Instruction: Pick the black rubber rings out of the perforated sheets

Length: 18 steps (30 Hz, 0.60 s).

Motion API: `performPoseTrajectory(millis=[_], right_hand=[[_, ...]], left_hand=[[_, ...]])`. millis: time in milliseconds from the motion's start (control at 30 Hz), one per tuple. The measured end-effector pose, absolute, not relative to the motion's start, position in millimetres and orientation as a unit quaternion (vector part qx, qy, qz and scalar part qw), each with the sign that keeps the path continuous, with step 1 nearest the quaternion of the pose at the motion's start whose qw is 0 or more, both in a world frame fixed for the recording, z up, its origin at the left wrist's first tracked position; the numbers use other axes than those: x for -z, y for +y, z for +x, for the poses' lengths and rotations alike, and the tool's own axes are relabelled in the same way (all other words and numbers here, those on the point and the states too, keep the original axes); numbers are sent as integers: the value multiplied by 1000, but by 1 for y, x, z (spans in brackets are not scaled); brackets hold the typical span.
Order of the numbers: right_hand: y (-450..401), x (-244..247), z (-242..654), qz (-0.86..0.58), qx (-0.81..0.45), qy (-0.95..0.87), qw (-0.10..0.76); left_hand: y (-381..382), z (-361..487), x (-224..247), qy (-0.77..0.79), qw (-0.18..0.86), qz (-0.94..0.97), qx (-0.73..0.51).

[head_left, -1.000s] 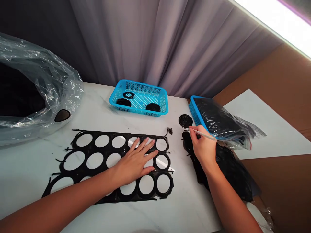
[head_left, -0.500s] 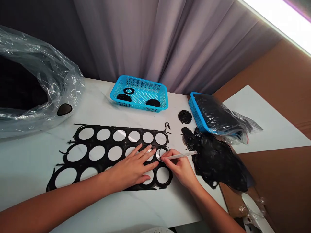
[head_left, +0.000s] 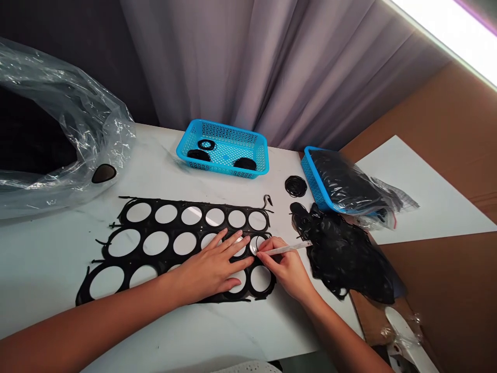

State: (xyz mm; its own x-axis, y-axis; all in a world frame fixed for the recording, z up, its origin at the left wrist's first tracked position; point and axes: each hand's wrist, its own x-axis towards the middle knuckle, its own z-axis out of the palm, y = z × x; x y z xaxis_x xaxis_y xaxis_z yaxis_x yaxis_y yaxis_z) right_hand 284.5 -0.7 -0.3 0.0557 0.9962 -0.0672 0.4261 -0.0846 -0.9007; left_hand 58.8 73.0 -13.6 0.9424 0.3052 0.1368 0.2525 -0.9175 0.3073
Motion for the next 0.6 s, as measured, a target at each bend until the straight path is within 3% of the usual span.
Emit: performPoseTrajectory(millis=[400,600], right_hand=[[-3,-1,281,-628,-352,-594,358],[-8,0,284,-634,-396,-523,409]], left_hand=[[73,58,12,141,141,975,-101],[74,58,10,136,138,977,-92]])
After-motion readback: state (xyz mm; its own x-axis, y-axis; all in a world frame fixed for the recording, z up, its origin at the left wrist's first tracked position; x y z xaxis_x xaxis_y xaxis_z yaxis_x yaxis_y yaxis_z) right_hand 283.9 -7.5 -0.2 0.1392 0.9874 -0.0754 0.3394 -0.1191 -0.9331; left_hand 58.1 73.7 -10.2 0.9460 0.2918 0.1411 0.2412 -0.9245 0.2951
